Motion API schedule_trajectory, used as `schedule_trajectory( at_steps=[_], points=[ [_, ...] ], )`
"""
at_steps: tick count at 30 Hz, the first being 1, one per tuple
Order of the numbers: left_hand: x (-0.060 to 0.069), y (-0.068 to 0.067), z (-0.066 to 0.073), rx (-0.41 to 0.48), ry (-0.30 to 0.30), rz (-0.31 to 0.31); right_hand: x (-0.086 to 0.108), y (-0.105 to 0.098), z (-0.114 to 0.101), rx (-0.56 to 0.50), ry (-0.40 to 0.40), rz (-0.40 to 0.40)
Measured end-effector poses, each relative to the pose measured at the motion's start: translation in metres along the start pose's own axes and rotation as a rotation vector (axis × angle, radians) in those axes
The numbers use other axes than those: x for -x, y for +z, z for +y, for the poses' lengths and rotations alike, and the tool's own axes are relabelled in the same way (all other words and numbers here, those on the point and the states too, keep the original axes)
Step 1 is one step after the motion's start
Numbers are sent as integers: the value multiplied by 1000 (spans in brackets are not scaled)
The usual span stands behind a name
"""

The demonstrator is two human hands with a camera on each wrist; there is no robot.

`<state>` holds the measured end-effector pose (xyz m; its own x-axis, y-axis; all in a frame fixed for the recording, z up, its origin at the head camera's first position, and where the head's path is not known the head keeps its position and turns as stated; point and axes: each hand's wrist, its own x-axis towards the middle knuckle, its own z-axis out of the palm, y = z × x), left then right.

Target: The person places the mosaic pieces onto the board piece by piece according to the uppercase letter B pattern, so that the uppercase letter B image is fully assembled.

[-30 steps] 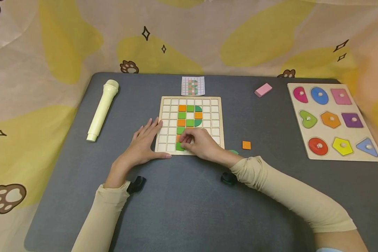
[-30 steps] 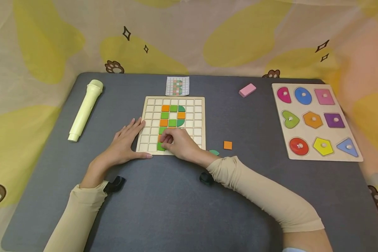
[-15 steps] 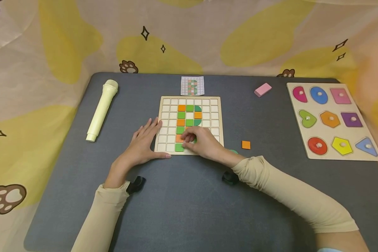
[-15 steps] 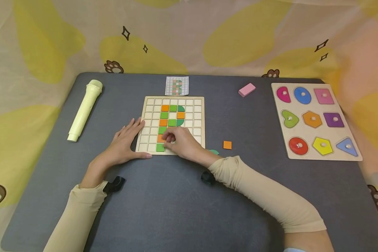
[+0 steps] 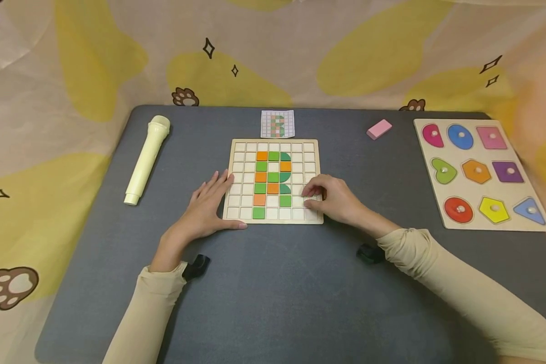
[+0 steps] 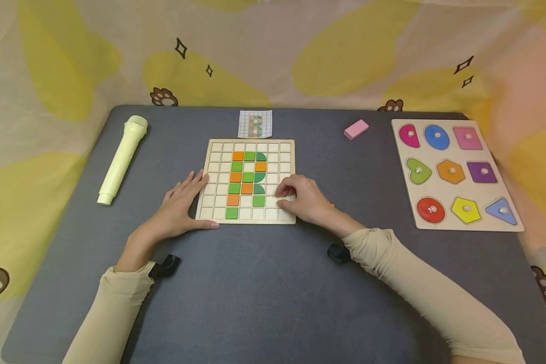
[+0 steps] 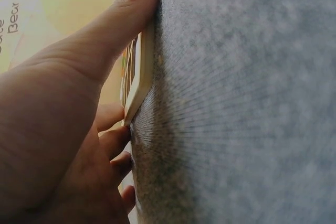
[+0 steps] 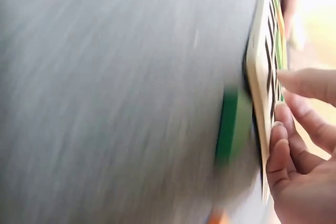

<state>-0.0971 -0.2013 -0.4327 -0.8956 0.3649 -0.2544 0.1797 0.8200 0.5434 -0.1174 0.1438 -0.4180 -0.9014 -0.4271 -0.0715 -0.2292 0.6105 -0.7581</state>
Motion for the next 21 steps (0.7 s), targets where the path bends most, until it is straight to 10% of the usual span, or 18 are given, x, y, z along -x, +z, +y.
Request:
schedule_trajectory(
  at_steps=[21],
  points=[
    [0,-1,1,4,-2,-14,41,-88,54,175,72,-183]
  ],
)
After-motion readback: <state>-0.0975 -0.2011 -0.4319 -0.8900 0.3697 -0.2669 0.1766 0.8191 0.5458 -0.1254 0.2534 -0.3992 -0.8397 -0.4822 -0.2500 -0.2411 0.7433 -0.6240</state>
